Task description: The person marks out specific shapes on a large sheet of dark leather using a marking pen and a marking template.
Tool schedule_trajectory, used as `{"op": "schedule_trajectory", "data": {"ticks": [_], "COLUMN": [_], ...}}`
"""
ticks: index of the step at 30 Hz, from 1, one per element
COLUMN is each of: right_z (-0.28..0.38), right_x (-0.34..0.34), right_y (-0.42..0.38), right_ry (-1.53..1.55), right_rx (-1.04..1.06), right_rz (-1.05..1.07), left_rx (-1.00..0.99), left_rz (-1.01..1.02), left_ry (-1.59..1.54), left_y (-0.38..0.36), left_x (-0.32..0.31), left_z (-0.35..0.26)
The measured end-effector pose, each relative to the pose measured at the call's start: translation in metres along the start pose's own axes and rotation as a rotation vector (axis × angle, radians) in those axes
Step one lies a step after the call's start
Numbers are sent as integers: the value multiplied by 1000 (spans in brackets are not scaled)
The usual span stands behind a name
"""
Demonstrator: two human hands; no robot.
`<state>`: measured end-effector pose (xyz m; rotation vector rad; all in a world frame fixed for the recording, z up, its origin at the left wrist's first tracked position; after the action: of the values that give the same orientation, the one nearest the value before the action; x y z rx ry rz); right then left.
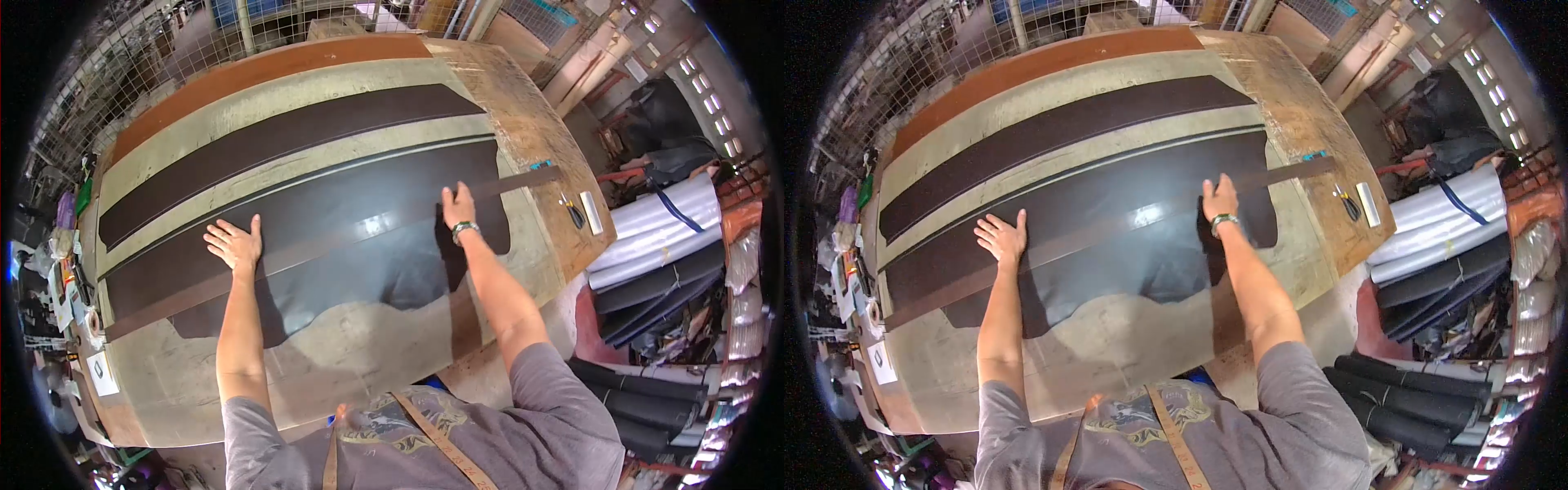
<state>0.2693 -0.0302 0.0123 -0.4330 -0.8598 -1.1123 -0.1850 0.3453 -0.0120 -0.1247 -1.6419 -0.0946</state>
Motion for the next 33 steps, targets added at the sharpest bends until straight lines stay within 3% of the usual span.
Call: {"op": "schedule_trajectory", "data": {"ticks": [3, 7, 10, 12, 14, 16, 18, 22, 23, 25, 28, 29, 33], "right_z": [-49, -95, -90, -80, -102, -116, -150, -223, -239, -241, -205, -203, -179], "right_x": [15, 29, 41, 47, 46, 46, 34, 8, 6, 6, 23, 21, 26], "right_y": [100, 186, 214, 226, 247, 264, 293, 323, 331, 334, 322, 326, 318], "right_ry": [-78, -188, -377, -345, -242, -256, -152, 45, 96, 200, 13, -104, -92], "right_rx": [-2, -161, -303, -439, -574, -578, -520, -642, -594, -498, -346, -375, -408], "right_rz": [-122, -165, -142, -33, -110, -153, -16, 120, 46, -97, -124, -55, -120], "left_rx": [46, 198, 190, 200, 214, 197, 192, 176, 181, 188, 191, 174, 168], "left_rz": [4, 2, -52, -24, -19, -28, -41, -62, -63, -64, -39, -56, -76], "left_ry": [-26, 94, 103, 117, 105, 75, 79, 71, 70, 44, 38, 14, 17], "left_y": [-7, -9, -9, -9, -8, -7, -5, -2, -2, -2, 0, 2, 7], "left_x": [-3, 14, 7, 9, 12, 11, 7, 1, 2, 4, 2, 0, 0], "left_z": [-52, -90, -89, -89, -89, -91, -88, -84, -85, -84, -84, -83, -85]}}
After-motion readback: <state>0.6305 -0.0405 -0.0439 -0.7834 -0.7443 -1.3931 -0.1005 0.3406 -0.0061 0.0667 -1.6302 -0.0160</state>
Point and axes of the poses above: each hand's wrist, its own y-axis towards the middle knuckle, its own x-axis out of the back of the hand, z = x × y, the point moved 8 cm from there along y, towards the middle knuckle, and after that the axes turned 2 degrees about -x, right-handed, at the moved point
